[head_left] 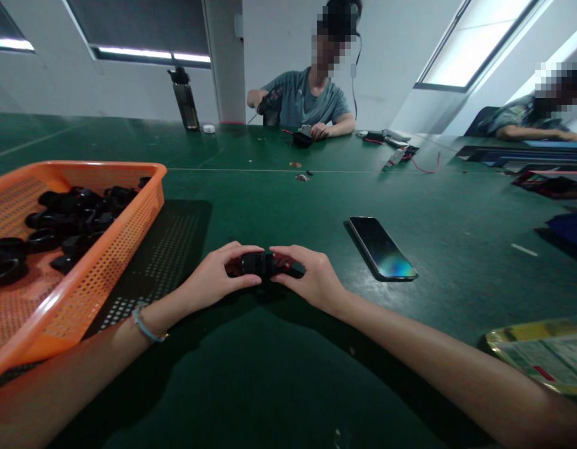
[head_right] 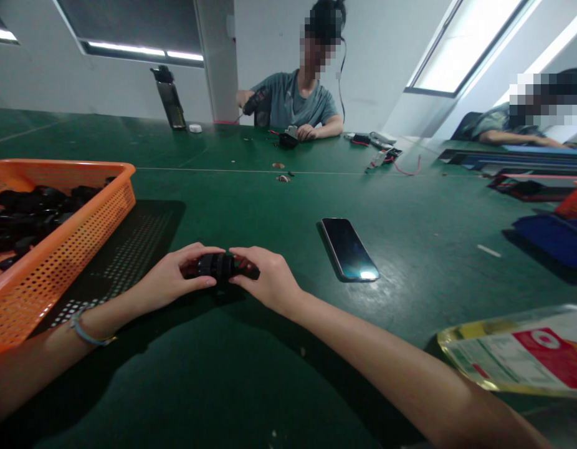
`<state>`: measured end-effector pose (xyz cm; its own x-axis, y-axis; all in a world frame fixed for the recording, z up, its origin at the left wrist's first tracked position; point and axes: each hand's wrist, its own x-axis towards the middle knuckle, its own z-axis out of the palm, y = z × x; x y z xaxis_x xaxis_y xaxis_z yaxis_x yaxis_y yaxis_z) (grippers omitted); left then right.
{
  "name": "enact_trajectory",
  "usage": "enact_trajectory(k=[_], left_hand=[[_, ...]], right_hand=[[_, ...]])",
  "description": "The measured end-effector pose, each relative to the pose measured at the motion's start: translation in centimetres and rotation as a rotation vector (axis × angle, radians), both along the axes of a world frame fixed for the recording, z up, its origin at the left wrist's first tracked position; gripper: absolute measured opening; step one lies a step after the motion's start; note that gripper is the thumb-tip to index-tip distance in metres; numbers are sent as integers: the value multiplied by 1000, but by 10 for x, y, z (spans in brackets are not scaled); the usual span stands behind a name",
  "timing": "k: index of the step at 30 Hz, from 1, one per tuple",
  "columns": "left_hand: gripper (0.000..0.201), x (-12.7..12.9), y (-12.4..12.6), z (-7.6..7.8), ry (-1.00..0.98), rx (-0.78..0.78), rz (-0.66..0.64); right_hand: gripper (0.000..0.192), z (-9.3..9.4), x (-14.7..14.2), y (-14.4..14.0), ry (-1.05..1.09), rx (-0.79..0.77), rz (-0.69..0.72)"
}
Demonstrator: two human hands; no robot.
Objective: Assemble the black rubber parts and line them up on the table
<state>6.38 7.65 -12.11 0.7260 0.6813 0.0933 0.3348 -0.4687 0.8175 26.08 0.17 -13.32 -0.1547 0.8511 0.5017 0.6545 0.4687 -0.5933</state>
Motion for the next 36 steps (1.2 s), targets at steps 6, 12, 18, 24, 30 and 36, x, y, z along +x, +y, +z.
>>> enact_trajectory(k=[6,12,18,24,30,36], left_hand=[[45,0,-1,0,-3,14,2],[45,0,0,-1,-7,11,-2],[46,1,-1,1,4,21,4],[46,0,-1,1,8,17,9],[44,0,-3,5,5,-1,5],[44,1,-3,6,20,17,10]], right_hand=[[32,1,0,0,14,-23,26],[33,2,0,0,0,-27,27],[34,1,0,1,9,-11,41],[34,0,1,1,31,0,36],[35,1,0,-1,26,-30,20],[33,1,0,-1,49,-57,36]])
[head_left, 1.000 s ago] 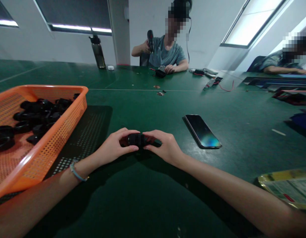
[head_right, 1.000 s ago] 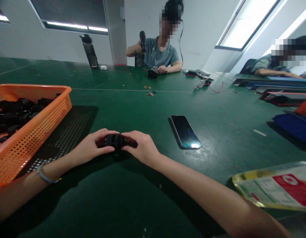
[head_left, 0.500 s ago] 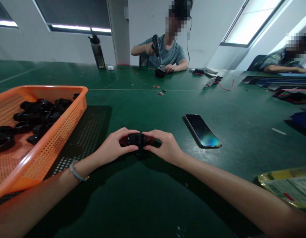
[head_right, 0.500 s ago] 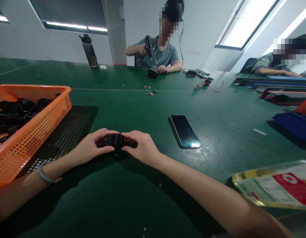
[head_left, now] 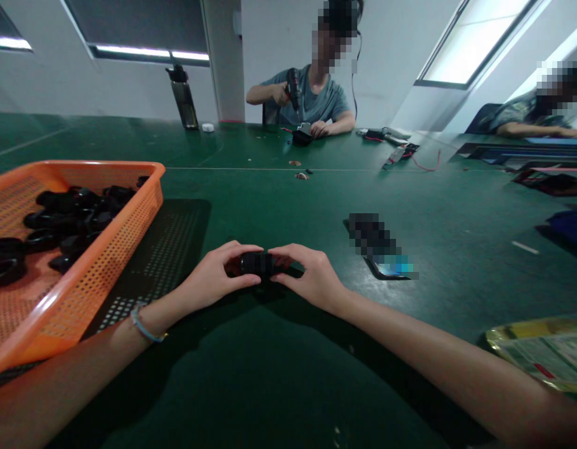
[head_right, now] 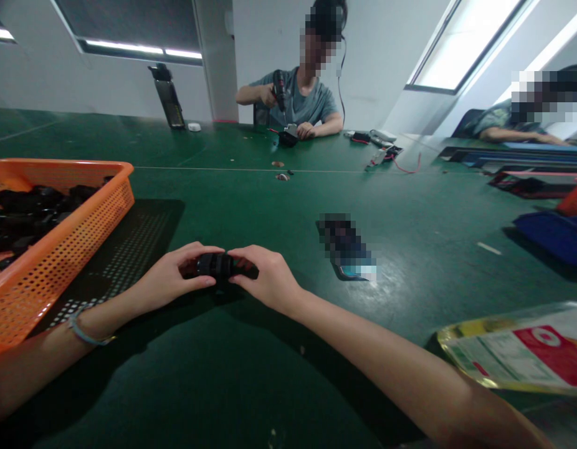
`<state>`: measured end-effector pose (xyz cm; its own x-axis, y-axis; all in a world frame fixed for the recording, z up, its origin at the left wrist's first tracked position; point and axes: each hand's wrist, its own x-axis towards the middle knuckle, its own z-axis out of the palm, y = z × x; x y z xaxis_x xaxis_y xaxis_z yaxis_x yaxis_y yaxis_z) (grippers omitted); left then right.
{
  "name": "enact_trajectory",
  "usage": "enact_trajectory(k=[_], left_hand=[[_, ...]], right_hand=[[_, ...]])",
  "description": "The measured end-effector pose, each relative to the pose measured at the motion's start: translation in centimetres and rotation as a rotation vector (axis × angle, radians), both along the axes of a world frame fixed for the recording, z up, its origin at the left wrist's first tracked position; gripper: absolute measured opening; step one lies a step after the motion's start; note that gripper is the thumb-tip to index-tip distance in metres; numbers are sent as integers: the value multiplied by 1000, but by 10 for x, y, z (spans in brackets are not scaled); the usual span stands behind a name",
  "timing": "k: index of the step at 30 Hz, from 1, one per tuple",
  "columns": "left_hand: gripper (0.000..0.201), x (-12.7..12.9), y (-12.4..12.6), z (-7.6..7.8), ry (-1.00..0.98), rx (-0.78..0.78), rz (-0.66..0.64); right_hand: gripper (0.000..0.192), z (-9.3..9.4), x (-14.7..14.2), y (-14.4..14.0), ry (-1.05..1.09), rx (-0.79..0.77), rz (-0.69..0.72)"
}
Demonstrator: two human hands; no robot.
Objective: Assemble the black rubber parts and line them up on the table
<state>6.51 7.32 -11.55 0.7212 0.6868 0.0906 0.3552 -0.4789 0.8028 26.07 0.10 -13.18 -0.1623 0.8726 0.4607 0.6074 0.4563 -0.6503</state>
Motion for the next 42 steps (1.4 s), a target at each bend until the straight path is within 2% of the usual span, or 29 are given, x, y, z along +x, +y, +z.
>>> enact_trajectory(k=[7,24,29,35,42], left_hand=[[44,0,2,-4,-18,7,-9],[45,-1,2,-3,-6,-2,-5],[46,-2,2,-4,-8,-2,-4],[45,-2,3,-5,-15,-12,-5],[44,-1,2,-3,-25,-20,-9]], right_hand=[[32,0,0,0,-11,9,2],[36,-2,2,1,7,30,40],[33,-3,2,2,-11,49,13],[41,-2,1,1,34,-34,13],[32,1,0,0,36,-59,15]])
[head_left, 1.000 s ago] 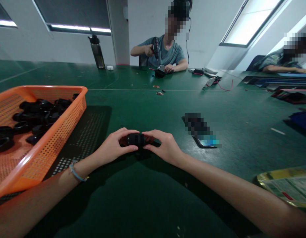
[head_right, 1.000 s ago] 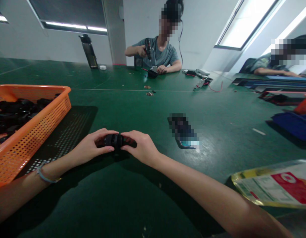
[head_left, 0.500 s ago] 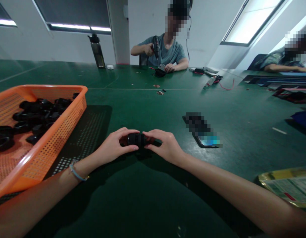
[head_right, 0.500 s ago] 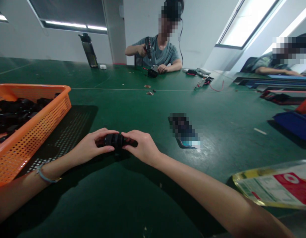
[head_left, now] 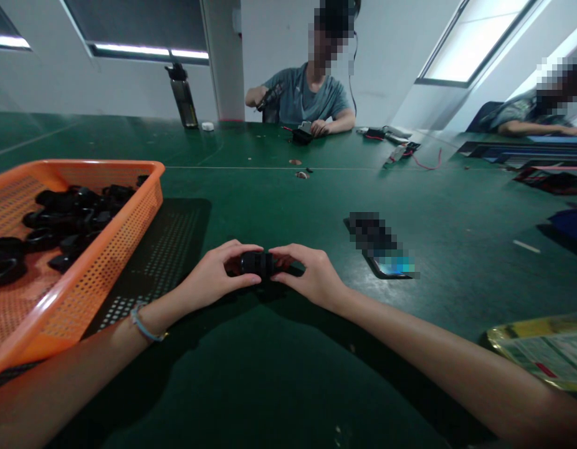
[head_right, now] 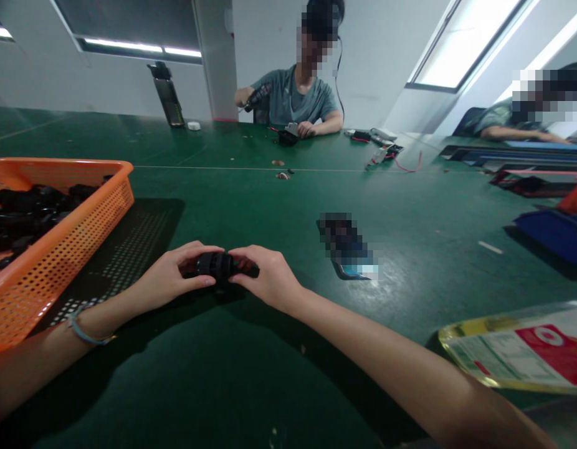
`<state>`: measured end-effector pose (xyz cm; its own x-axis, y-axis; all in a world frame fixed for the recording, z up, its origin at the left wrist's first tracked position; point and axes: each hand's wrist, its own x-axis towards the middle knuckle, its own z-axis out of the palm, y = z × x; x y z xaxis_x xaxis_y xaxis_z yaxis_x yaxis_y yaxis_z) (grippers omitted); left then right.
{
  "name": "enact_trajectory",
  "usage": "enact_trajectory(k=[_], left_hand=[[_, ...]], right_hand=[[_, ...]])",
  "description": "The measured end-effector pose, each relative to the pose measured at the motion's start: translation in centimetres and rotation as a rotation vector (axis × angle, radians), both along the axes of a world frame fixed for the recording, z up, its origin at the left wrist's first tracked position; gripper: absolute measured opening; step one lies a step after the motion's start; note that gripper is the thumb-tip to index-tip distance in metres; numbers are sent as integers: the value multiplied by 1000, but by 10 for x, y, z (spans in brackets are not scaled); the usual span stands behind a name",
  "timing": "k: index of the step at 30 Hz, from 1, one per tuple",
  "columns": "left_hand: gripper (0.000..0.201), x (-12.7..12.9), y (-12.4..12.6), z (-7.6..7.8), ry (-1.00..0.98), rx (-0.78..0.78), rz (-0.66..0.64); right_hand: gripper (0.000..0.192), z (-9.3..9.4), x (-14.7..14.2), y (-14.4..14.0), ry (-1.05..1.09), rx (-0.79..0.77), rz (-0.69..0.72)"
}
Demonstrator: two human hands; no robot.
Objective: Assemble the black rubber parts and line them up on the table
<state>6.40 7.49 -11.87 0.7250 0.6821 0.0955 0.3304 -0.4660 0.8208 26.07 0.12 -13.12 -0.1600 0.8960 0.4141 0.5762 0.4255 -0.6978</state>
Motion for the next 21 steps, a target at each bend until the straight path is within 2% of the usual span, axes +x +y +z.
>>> enact_trajectory(k=[10,16,21], left_hand=[[44,0,0,-1,-7,10,-6],[44,0,0,-1,-9,16,-11],[44,1,0,-1,11,21,-1]], right_hand=[[37,0,2,0,-16,48,31],[31,-2,2,2,-43,123,-4],[35,-2,1,1,-54,121,-20]])
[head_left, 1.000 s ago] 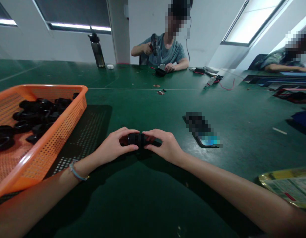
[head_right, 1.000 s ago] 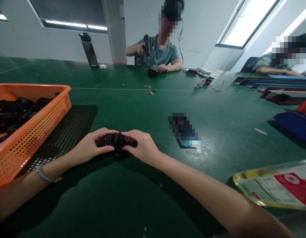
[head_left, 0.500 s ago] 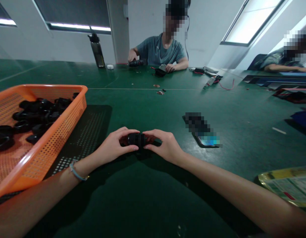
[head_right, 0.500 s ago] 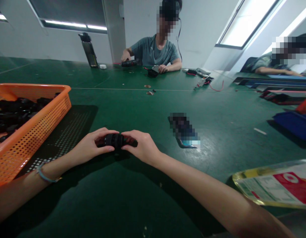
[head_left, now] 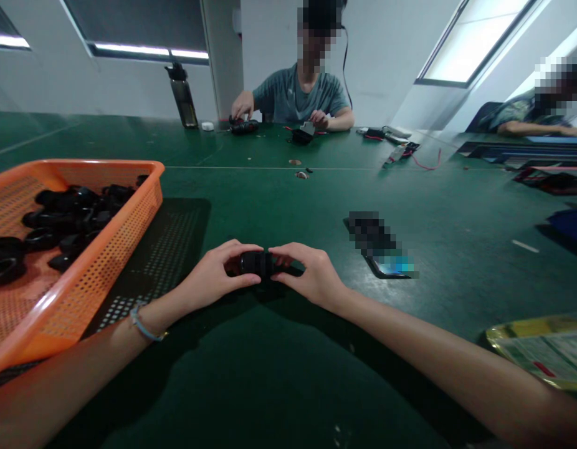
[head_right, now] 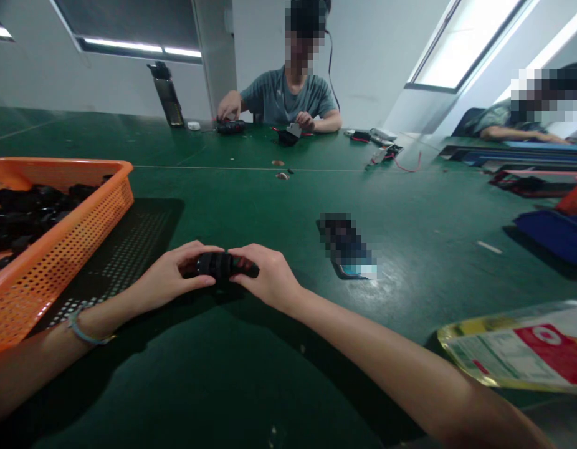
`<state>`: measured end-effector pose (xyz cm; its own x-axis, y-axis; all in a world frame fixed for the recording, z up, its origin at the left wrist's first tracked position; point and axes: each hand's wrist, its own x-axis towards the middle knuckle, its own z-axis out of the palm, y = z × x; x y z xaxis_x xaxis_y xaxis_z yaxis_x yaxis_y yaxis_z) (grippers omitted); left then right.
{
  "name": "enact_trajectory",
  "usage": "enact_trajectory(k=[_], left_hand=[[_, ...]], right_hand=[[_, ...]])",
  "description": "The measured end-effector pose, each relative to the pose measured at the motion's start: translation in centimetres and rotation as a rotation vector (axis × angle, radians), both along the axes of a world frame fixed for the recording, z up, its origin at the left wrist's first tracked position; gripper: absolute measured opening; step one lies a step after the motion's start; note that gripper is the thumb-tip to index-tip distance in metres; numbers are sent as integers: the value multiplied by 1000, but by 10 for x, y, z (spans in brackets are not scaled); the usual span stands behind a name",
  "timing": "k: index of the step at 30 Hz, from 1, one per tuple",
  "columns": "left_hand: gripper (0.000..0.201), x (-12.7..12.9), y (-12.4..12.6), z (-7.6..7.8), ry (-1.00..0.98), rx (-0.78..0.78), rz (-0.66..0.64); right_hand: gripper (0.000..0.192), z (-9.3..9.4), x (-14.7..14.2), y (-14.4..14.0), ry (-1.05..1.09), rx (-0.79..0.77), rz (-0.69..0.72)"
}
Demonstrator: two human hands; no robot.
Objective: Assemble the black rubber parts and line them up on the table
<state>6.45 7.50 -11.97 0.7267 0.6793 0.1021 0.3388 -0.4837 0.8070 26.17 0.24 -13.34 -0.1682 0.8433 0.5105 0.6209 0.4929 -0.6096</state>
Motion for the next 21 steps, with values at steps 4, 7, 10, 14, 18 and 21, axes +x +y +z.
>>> enact_trajectory(k=[4,7,10,14,18,21], left_hand=[[44,0,0,0,-12,-8,-8],[43,0,0,-1,-16,-8,-7],[43,0,0,0,-7,0,-7],[44,0,0,0,-17,-12,-9],[44,-1,1,-1,-16,-14,-5],[45,-2,1,-1,-5,-12,-5]], right_hand=[[33,2,-1,-1,14,-20,-3],[30,3,-2,-1,10,-26,6],[31,2,-1,-1,6,-40,13],[32,2,0,-2,12,-49,15],[32,3,-1,-1,13,-46,22],[32,3,-1,-1,9,-44,25]])
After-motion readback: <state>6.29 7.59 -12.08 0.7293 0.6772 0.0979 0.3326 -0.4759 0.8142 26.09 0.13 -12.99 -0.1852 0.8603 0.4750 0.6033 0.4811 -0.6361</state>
